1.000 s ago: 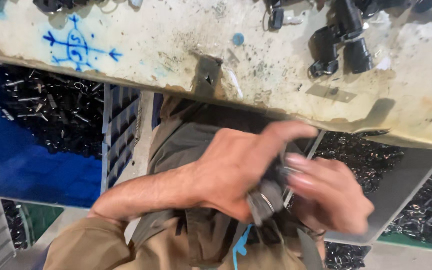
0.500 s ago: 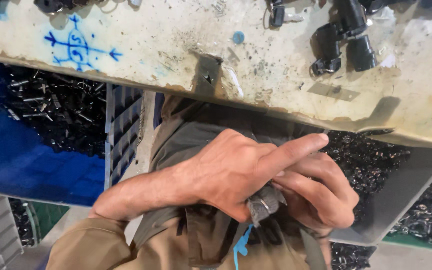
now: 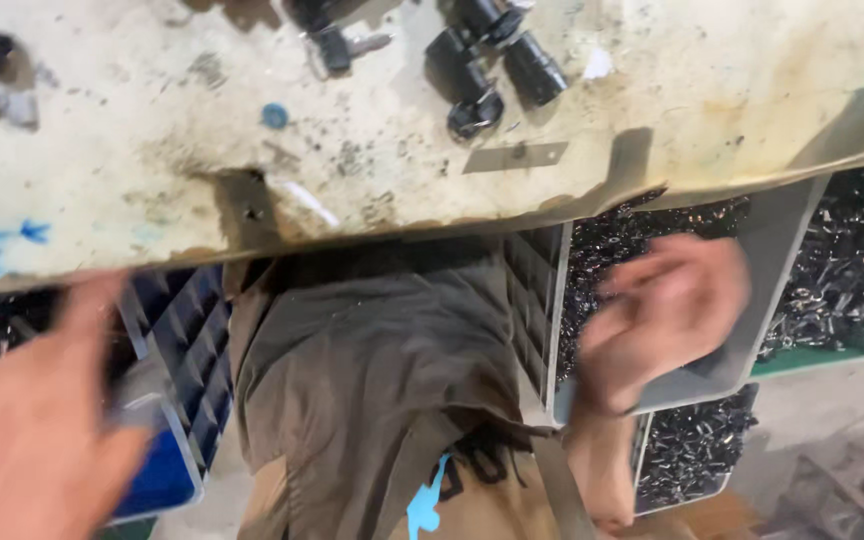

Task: The person picks black cylindrical metal parts one at a time from a workbench, wipes and polishes each part with a gray cloth held in one hand, and places the finished parts into a bin below the bench. The person repeats this wiping cycle continuously across the episode.

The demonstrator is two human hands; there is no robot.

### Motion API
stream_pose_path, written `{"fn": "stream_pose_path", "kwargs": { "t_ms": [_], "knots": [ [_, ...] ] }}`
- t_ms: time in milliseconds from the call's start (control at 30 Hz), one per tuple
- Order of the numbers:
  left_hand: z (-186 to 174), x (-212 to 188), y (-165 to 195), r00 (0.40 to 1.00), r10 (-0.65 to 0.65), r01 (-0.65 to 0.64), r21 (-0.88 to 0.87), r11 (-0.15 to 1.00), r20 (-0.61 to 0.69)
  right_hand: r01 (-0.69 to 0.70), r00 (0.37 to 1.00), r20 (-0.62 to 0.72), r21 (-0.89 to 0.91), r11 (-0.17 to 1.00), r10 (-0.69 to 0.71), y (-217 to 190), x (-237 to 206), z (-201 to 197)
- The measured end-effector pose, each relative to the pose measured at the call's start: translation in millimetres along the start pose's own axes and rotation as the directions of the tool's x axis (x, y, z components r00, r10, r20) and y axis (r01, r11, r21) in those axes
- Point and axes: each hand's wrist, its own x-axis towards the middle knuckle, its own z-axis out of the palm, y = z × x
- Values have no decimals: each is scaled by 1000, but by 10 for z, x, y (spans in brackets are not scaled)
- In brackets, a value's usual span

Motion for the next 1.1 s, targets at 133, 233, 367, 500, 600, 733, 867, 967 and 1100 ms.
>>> {"fn": "stream_pose_path", "kwargs": {
  "t_ms": [133,233,367,500,600,733,867,967,1100],
  "knots": [
    [123,-155,-142,913,39,-46,-7,999,-407,-294,923,-319,-224,929,215,699,507,-596],
    [-95,171,342,831,349,-299,181,937,-433,-467,872,-233,-128,875,431,1252,861,-555],
    [-349,960,1401,444,666,-755,150,639,-600,-110,966,59,-788,606,252,1605,965,-216],
    [-308,1513,1892,256,781,-688,460,562,-570,285,952,304,-903,321,13,1590,818,-58],
    [-331,1657,1939,193,816,-656,547,520,-544,404,911,412,-871,281,-31,1458,679,-68],
    [-441,1626,1745,173,847,-596,631,497,-503,314,911,403,-816,486,89,1273,512,-176],
    [-449,1610,1406,210,842,-536,662,524,-497,-109,865,303,-665,739,400,1059,380,-322],
    [-463,1628,1218,219,755,-720,420,553,-619,-641,671,78,-440,629,738,929,340,-449],
    [-524,1548,1092,396,513,-865,-123,486,-762,-642,699,46,481,598,714,815,361,-676]
  ]
}}
